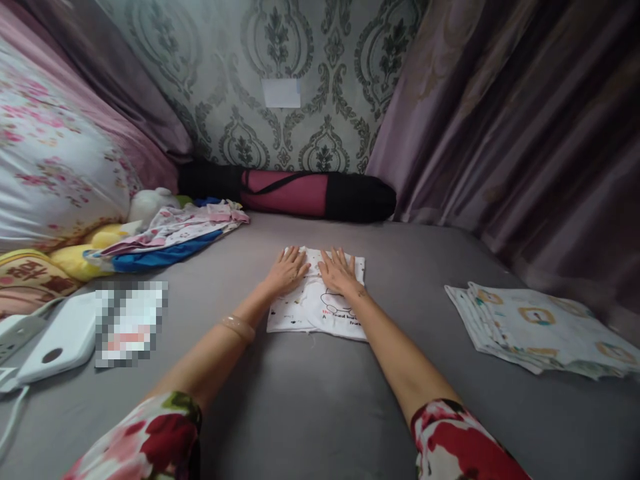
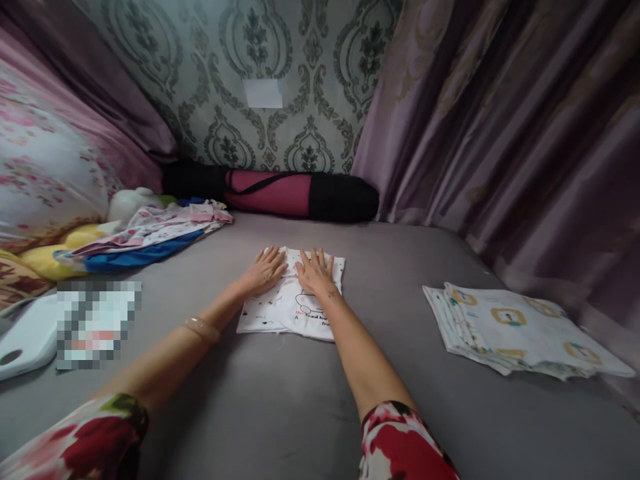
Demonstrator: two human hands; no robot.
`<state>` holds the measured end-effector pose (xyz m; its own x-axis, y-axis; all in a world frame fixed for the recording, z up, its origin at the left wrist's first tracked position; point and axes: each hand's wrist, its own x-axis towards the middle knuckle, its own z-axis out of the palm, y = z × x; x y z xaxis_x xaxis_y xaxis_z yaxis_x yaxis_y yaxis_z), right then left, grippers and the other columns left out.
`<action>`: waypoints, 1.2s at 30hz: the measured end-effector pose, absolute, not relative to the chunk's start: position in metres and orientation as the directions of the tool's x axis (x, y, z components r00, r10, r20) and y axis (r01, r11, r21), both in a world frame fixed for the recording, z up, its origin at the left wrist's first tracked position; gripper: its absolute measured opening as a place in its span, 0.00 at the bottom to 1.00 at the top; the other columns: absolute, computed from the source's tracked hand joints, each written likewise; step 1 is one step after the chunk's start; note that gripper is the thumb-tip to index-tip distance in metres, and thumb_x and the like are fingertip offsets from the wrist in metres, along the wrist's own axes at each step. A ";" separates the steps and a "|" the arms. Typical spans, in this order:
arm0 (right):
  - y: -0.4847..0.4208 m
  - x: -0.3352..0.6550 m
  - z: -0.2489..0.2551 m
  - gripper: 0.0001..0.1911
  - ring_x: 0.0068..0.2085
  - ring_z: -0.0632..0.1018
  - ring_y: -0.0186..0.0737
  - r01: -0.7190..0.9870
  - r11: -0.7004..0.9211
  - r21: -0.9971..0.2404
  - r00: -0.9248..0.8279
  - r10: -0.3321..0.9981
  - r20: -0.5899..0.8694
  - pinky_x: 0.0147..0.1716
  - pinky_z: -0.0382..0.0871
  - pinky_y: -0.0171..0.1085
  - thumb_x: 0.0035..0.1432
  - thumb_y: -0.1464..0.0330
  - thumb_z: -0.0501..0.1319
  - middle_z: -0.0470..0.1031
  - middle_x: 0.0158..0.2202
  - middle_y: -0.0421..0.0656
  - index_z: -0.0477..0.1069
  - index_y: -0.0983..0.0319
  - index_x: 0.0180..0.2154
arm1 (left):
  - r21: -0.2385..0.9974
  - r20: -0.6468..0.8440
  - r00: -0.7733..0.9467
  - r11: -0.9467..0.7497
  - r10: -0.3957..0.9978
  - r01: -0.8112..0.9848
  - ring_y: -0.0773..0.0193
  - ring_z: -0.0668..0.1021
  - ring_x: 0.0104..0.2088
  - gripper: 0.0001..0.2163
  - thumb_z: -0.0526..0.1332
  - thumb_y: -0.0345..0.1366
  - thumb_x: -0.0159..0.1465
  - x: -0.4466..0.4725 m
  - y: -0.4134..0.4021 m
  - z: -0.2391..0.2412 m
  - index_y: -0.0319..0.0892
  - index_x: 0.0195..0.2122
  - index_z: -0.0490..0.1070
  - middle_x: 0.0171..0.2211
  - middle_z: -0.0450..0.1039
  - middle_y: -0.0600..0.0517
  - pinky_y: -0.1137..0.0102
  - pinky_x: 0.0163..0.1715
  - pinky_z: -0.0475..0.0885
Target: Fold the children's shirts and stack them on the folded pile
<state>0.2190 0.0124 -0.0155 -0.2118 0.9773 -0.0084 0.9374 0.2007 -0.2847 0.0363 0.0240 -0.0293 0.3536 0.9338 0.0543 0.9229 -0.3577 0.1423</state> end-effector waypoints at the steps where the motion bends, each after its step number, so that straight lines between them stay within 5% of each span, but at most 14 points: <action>1: 0.012 0.222 -0.019 0.30 0.70 0.42 0.53 0.944 0.197 -0.266 -0.208 0.978 -0.015 0.63 0.32 0.59 0.69 0.56 0.37 0.44 0.71 0.49 0.49 0.57 0.68 | 0.151 0.034 0.353 -0.354 0.935 0.923 0.50 0.48 0.69 0.29 0.38 0.48 0.71 0.037 0.023 -0.031 0.34 0.67 0.51 0.69 0.46 0.39 0.56 0.66 0.44; 10: 0.017 0.229 -0.020 0.30 0.70 0.42 0.53 0.939 0.183 -0.291 -0.222 0.969 -0.108 0.63 0.34 0.61 0.69 0.55 0.36 0.42 0.71 0.47 0.48 0.55 0.68 | 0.190 0.018 0.367 -0.363 0.930 0.912 0.49 0.47 0.69 0.31 0.39 0.51 0.69 0.030 0.034 -0.037 0.36 0.67 0.51 0.69 0.45 0.38 0.54 0.65 0.46; 16: 0.016 0.249 -0.028 0.36 0.69 0.44 0.51 0.985 0.016 -0.170 -0.012 1.000 0.021 0.65 0.33 0.49 0.69 0.56 0.38 0.44 0.69 0.58 0.47 0.76 0.67 | 0.196 0.048 0.304 -0.308 0.951 0.931 0.49 0.48 0.69 0.35 0.37 0.53 0.69 0.021 0.036 -0.050 0.29 0.67 0.48 0.69 0.44 0.35 0.56 0.65 0.47; 19: 0.015 0.252 -0.035 0.37 0.69 0.47 0.52 0.985 -0.001 -0.173 0.003 1.000 0.008 0.66 0.35 0.46 0.69 0.56 0.37 0.46 0.69 0.59 0.47 0.79 0.66 | 0.181 0.016 0.300 -0.298 0.954 0.937 0.48 0.48 0.69 0.35 0.38 0.53 0.69 0.021 0.037 -0.053 0.27 0.67 0.47 0.69 0.43 0.34 0.57 0.65 0.47; 27: 0.018 0.260 -0.018 0.34 0.69 0.45 0.49 0.970 0.027 -0.240 -0.043 0.997 -0.061 0.65 0.38 0.48 0.69 0.56 0.34 0.44 0.70 0.55 0.49 0.70 0.67 | 0.145 -0.007 0.292 -0.288 0.956 0.947 0.48 0.45 0.69 0.33 0.38 0.50 0.70 0.028 0.036 -0.029 0.29 0.67 0.49 0.69 0.41 0.35 0.55 0.65 0.44; 30: 0.012 0.256 -0.015 0.31 0.70 0.42 0.50 0.970 0.137 -0.202 -0.134 0.991 0.028 0.65 0.36 0.52 0.69 0.56 0.37 0.41 0.71 0.51 0.49 0.62 0.68 | 0.113 0.064 0.364 -0.370 0.929 0.922 0.50 0.45 0.69 0.31 0.36 0.50 0.70 0.039 0.031 -0.025 0.36 0.68 0.50 0.70 0.43 0.40 0.54 0.66 0.42; 36: 0.008 0.245 -0.024 0.29 0.69 0.45 0.54 0.958 0.228 -0.176 -0.237 0.971 -0.038 0.62 0.35 0.63 0.69 0.54 0.38 0.43 0.71 0.46 0.48 0.51 0.68 | 0.152 0.005 0.421 -0.417 0.907 0.896 0.48 0.48 0.69 0.30 0.36 0.53 0.70 0.050 0.031 -0.041 0.47 0.69 0.47 0.70 0.43 0.45 0.51 0.65 0.41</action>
<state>0.2451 0.0081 -0.0241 -0.2375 0.9707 -0.0376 0.9578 0.2275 -0.1758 0.0498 0.0310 -0.0414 0.4214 0.9069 0.0048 0.8960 -0.4172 0.1524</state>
